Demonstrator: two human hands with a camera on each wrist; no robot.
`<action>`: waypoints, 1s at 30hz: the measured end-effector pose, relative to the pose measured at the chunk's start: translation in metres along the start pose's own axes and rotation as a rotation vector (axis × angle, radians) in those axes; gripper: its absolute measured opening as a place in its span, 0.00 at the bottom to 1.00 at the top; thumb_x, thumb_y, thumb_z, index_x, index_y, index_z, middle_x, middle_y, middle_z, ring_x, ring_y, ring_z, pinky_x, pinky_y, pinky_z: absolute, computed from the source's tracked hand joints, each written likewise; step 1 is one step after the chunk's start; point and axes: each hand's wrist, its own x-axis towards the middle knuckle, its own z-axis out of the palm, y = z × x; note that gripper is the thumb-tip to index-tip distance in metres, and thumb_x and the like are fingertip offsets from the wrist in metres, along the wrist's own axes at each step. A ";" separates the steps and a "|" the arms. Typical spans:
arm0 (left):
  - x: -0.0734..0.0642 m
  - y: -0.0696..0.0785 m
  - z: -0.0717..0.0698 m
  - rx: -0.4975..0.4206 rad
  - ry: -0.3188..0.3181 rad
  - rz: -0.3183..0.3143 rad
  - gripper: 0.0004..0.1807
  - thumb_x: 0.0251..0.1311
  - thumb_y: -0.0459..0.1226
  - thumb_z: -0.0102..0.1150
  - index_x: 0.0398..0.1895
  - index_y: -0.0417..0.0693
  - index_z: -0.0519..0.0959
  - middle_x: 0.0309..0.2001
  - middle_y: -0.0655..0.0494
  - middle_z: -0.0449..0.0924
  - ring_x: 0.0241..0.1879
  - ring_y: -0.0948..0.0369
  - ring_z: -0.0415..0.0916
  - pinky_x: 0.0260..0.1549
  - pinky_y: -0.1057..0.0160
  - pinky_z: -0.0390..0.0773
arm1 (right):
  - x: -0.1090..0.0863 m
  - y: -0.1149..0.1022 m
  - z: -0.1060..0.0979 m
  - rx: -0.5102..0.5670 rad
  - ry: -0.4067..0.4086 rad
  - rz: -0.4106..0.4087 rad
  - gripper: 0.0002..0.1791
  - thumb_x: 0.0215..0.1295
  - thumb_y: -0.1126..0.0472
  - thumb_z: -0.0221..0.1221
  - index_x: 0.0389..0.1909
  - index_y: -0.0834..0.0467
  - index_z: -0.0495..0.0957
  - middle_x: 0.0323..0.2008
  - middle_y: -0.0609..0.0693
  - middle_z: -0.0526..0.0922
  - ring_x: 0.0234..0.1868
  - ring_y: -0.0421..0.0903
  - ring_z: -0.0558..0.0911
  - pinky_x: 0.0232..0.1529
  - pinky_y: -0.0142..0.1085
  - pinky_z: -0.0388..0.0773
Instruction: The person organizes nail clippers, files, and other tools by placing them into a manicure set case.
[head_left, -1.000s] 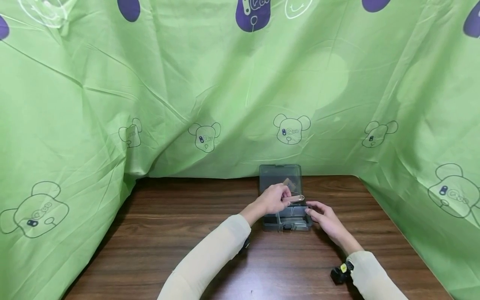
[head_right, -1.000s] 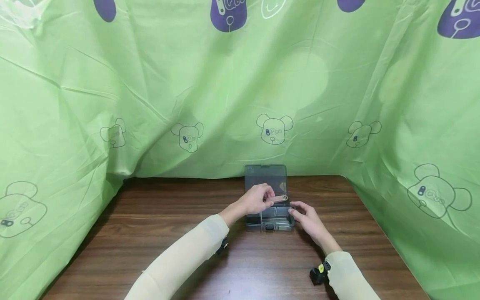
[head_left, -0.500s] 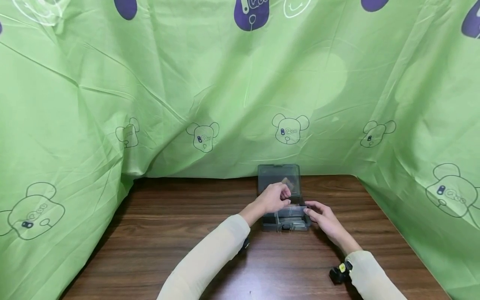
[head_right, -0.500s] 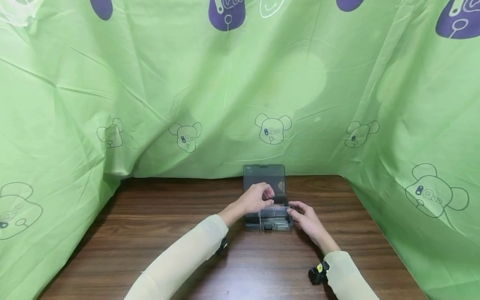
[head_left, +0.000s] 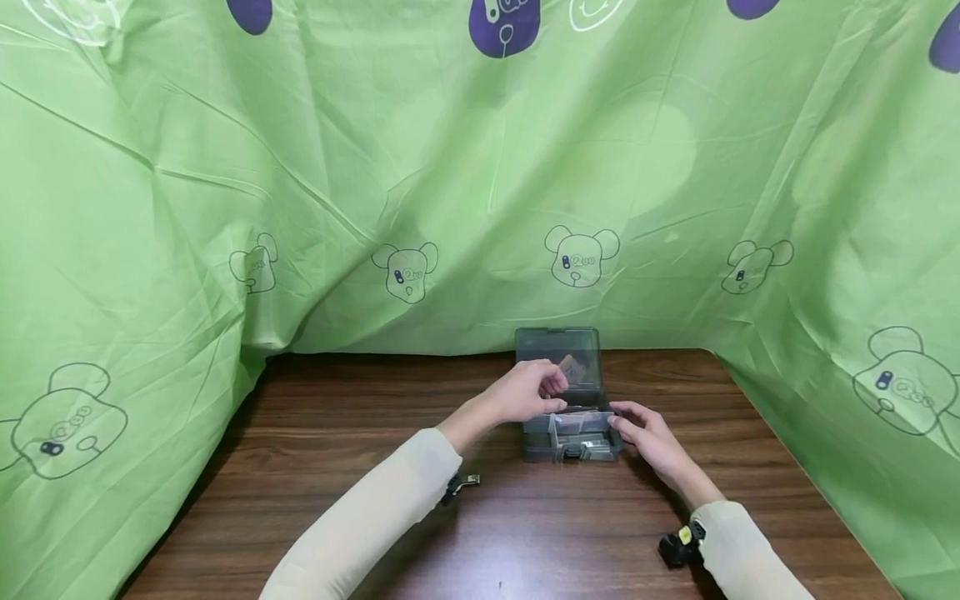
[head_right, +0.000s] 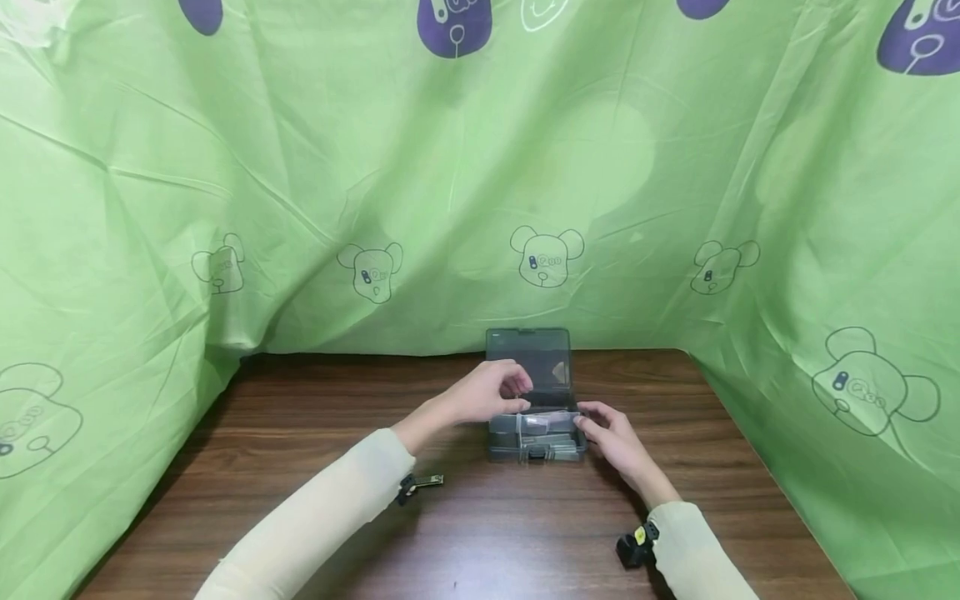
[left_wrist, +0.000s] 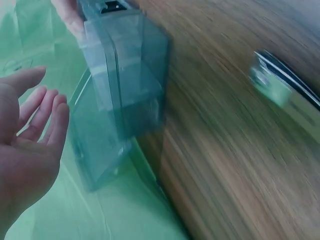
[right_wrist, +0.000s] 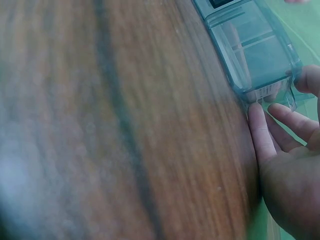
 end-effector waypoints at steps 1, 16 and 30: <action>-0.005 -0.002 -0.004 -0.005 -0.003 -0.002 0.14 0.66 0.37 0.73 0.49 0.40 0.83 0.46 0.49 0.85 0.45 0.60 0.83 0.48 0.71 0.80 | 0.000 0.000 0.000 -0.008 -0.002 -0.002 0.29 0.80 0.55 0.60 0.72 0.68 0.70 0.66 0.67 0.76 0.57 0.44 0.79 0.52 0.32 0.79; -0.079 -0.038 -0.029 0.008 -0.086 -0.062 0.13 0.61 0.39 0.77 0.43 0.43 0.84 0.39 0.53 0.86 0.40 0.58 0.85 0.44 0.63 0.84 | 0.000 -0.001 -0.001 -0.028 -0.013 0.020 0.29 0.81 0.55 0.58 0.73 0.67 0.69 0.69 0.66 0.74 0.63 0.49 0.77 0.55 0.30 0.78; -0.116 -0.051 -0.028 -0.049 -0.183 -0.083 0.15 0.61 0.39 0.77 0.45 0.41 0.84 0.38 0.51 0.86 0.37 0.62 0.83 0.41 0.67 0.83 | 0.001 0.002 -0.001 -0.011 0.004 0.007 0.29 0.79 0.54 0.61 0.71 0.67 0.71 0.65 0.65 0.76 0.56 0.47 0.79 0.48 0.33 0.80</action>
